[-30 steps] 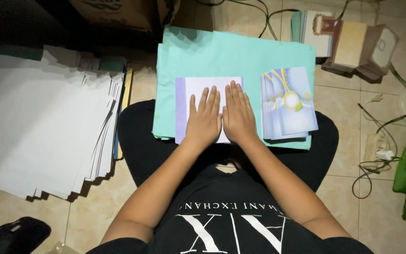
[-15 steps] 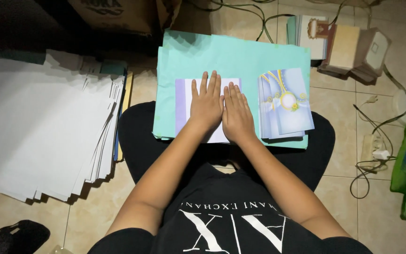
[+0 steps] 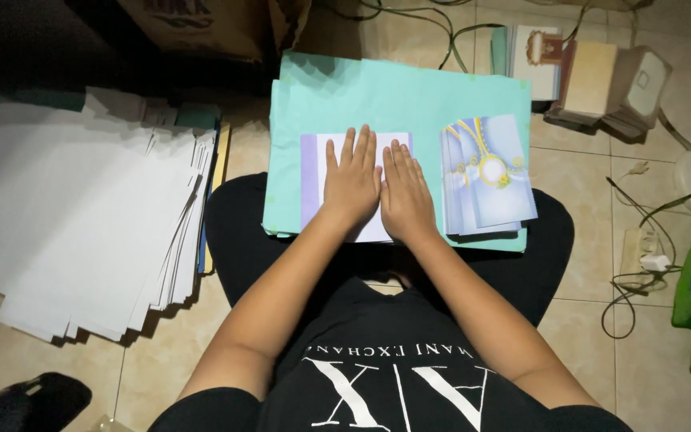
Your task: The person is manually folding pre-printed paper invitations in half while sitting on the floor.
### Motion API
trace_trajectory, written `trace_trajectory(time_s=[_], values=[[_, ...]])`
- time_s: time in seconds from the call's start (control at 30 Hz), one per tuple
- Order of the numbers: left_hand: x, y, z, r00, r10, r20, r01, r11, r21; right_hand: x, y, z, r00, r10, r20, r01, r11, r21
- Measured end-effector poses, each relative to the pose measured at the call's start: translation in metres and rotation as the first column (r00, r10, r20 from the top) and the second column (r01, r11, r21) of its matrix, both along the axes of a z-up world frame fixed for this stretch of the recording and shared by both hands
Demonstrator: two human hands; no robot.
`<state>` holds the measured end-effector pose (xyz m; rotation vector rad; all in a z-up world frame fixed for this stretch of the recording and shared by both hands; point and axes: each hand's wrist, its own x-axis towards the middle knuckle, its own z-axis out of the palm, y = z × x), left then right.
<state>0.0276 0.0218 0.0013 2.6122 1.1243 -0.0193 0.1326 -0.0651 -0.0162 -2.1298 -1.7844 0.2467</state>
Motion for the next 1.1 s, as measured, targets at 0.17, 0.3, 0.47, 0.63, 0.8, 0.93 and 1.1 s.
trace_trajectory(time_s=[0.17,0.3,0.47,0.63,0.8,0.93,1.1], values=[[0.014,0.003,-0.01,0.999,0.041,-0.025,-0.041,0.999,0.021,0.0,0.001,0.002,0.999,-0.015,-0.028,0.015,1.0,-0.002],[-0.009,-0.027,0.01,1.0,0.011,-0.001,-0.011,0.999,-0.032,0.001,0.001,0.003,1.0,0.003,-0.03,-0.003,1.0,0.008],[-0.028,-0.042,0.004,0.997,-0.076,0.029,0.077,0.996,-0.04,0.002,0.002,0.007,0.999,-0.007,-0.039,0.006,1.0,-0.02],[-0.015,-0.016,-0.001,0.997,-0.039,0.064,0.039,0.999,-0.004,0.002,0.001,0.005,1.0,-0.002,-0.015,0.002,1.0,-0.021],[0.002,0.003,-0.009,0.995,0.068,0.07,-0.068,0.998,-0.011,0.0,0.001,0.01,0.999,-0.009,-0.037,0.008,1.0,-0.025],[-0.003,-0.015,-0.005,0.998,0.043,0.042,-0.043,0.999,0.001,0.002,0.001,0.006,1.0,-0.006,-0.025,0.005,1.0,-0.011],[-0.02,-0.042,-0.007,0.999,-0.051,-0.01,0.051,0.999,-0.021,0.003,0.001,0.003,1.0,-0.005,-0.028,0.005,1.0,-0.011]])
